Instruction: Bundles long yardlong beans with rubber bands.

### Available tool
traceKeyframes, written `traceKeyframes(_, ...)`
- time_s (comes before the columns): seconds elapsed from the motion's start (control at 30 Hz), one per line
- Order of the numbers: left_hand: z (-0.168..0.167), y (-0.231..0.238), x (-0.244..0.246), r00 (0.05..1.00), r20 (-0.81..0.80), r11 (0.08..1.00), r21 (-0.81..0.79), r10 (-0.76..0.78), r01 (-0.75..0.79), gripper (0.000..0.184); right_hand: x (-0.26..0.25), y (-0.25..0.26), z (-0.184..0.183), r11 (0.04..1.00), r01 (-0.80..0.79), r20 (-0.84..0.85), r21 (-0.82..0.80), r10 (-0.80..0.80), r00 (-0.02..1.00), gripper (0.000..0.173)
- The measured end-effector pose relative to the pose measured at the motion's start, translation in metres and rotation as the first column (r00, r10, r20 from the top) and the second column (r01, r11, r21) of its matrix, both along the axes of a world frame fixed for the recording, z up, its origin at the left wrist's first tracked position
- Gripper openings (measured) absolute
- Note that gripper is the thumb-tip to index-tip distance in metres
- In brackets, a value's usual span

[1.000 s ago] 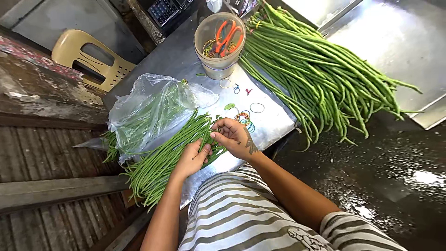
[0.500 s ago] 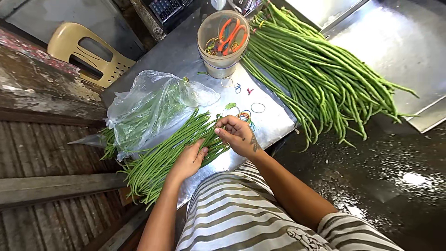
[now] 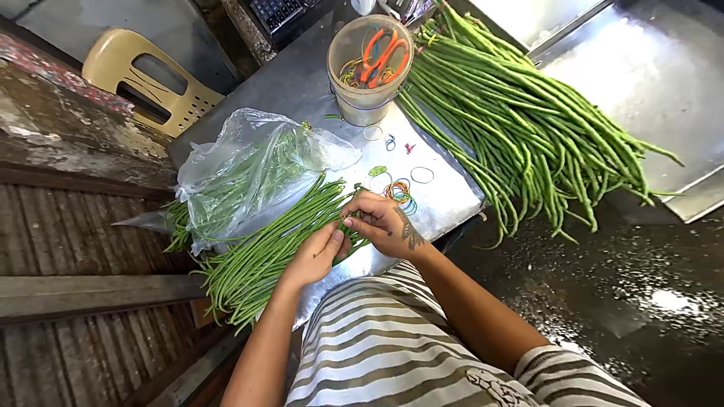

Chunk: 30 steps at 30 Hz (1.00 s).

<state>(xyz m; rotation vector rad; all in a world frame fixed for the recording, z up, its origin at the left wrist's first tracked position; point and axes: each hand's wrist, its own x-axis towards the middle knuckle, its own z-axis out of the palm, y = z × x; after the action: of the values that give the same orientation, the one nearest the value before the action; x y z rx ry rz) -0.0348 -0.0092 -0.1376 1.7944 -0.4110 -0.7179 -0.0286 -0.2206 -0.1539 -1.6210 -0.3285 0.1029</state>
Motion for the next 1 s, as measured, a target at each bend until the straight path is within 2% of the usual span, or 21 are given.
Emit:
traceKeyframes(0.07,0.001,-0.007,0.004,0.999,-0.009,0.997,-0.061,0.053,-0.053,0.037,-0.002,0.003,0.004,0.996,0.021,-0.019,0.081,-0.019,1.000,0.020)
traceKeyframes(0.13,0.001,-0.009,0.006,0.997,0.008,0.997,-0.036,0.075,-0.075,0.035,-0.005,0.004,0.007,0.988,0.050,-0.031,0.146,-0.046,0.998,0.025)
traceKeyframes(0.27,0.002,-0.010,0.008,0.996,0.009,0.997,0.001,0.083,-0.083,0.037,-0.012,0.004,0.002,0.980,0.136,0.013,0.148,-0.139,0.990,0.010)
traceKeyframes(0.4,0.003,-0.013,0.006,0.996,-0.031,0.995,-0.036,0.089,-0.091,0.037,-0.016,0.007,0.002,0.960,0.248,0.055,0.131,-0.257,0.965,0.008)
traceKeyframes(0.5,0.005,-0.019,0.003,0.993,0.056,0.992,0.067,0.105,-0.108,0.036,-0.018,0.010,0.002,0.950,0.298,0.069,0.090,-0.304,0.950,0.009)
traceKeyframes(0.6,0.001,-0.022,0.000,0.974,0.226,0.979,0.192,0.027,-0.071,0.037,-0.018,0.010,0.002,0.951,0.301,0.027,0.067,-0.303,0.953,0.011)
traceKeyframes(0.67,0.003,-0.023,-0.001,0.960,0.276,0.959,0.281,-0.048,-0.032,0.040,-0.020,0.009,0.002,0.955,0.292,-0.028,0.044,-0.291,0.956,0.013)
traceKeyframes(0.83,0.010,-0.027,-0.002,0.948,0.297,0.895,0.445,-0.116,-0.030,0.044,-0.026,0.008,-0.003,0.965,0.256,-0.022,0.053,-0.255,0.967,0.027)
traceKeyframes(0.93,0.008,-0.024,0.002,0.955,0.273,0.901,0.434,-0.113,-0.017,0.044,-0.027,0.005,-0.005,0.975,0.214,0.047,0.061,-0.216,0.975,0.032)
traceKeyframes(1.0,0.007,-0.022,0.004,0.959,0.244,0.905,0.424,-0.141,0.025,0.045,-0.025,0.003,-0.005,0.982,0.189,0.111,0.012,-0.189,0.976,0.030)
